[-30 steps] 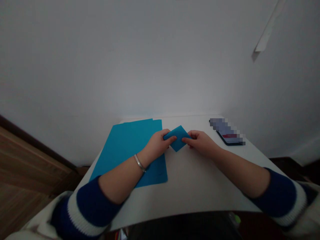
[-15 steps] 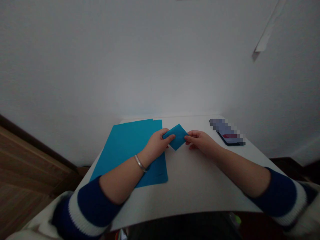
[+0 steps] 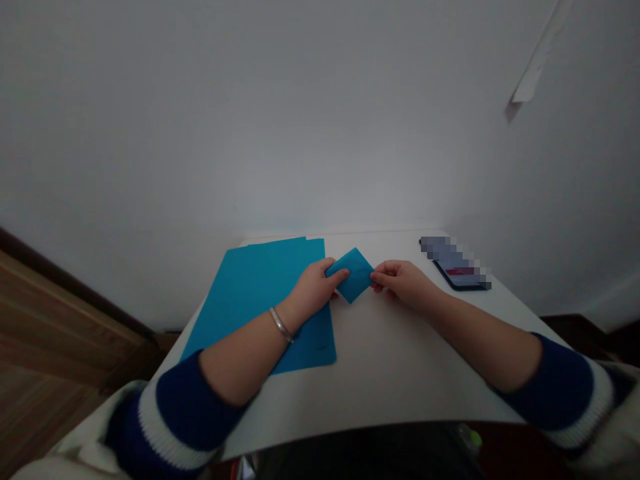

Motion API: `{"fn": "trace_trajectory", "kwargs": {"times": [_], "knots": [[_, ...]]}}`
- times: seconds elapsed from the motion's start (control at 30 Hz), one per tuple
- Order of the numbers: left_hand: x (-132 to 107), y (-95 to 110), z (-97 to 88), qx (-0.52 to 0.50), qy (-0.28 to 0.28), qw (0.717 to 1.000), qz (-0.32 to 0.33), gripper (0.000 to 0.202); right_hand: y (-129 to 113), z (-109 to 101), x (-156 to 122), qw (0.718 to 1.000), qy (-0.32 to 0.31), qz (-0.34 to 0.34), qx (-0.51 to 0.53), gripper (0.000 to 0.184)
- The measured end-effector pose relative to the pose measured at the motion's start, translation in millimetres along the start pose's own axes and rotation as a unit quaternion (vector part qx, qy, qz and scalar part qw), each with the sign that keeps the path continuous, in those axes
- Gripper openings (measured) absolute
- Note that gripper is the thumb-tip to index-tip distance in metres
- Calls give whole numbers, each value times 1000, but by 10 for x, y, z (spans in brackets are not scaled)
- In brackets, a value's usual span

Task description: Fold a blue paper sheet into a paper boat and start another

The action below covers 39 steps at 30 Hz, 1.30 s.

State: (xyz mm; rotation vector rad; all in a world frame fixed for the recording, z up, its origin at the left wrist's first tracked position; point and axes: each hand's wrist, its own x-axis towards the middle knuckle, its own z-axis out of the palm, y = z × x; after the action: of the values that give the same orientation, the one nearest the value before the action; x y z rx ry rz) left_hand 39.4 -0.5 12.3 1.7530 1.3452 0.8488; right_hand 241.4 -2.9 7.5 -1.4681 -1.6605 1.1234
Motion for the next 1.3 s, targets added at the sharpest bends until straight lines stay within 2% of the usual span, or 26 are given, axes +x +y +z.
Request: {"fn": "trace_trajectory", "kwargs": {"times": [0.1, 0.2, 0.3, 0.43, 0.57, 0.73, 0.8, 0.87, 0.93, 1.0, 1.07, 1.17, 1.23, 1.3], "knots": [[19, -11, 16, -22, -3, 1000, -20, 23, 10, -8, 2, 1000, 12, 1, 1, 15], [49, -41, 32, -138, 21, 989, -46, 16, 23, -10, 4, 998, 29, 5, 60, 16], [68, -71, 33, -224, 46, 972, -51, 14, 41, -5, 10, 992, 13, 6, 124, 17], [62, -71, 17, -219, 71, 972, -34, 17, 41, 3, 15, 994, -24, 22, 104, 21], [30, -8, 27, -215, 72, 974, -15, 16, 17, 15, 4, 998, -25, 6, 60, 26], [-5, 49, 56, -167, 24, 985, -37, 64, 14, 28, -4, 998, -34, -6, 57, 29], [-7, 39, 56, -149, 35, 987, -40, 68, 33, 17, -1, 997, -23, -34, 63, 28], [-10, 29, 53, -156, 56, 985, -44, 64, 58, -7, -3, 993, 17, -106, 39, 23], [-19, 30, 50, -164, 52, 984, -51, 55, 78, -36, -14, 973, 56, -219, -53, 33], [-34, 41, 48, -152, 26, 987, -51, 48, 86, -59, -32, 925, 81, -330, -172, 45], [-47, 51, 48, -125, -1, 991, -38, 46, 81, -73, -48, 875, 118, -393, -257, 41], [-47, 31, 42, -66, -19, 998, 15, 48, 62, -84, -60, 837, 182, -416, -306, 21], [-35, -3, 31, 3, -3, 995, 100, 44, 49, -88, -59, 835, 189, -415, -308, 17], [-26, -36, 10, 90, 32, 975, 199, 38, 38, -87, -58, 845, 175, -406, -301, 19]]}}
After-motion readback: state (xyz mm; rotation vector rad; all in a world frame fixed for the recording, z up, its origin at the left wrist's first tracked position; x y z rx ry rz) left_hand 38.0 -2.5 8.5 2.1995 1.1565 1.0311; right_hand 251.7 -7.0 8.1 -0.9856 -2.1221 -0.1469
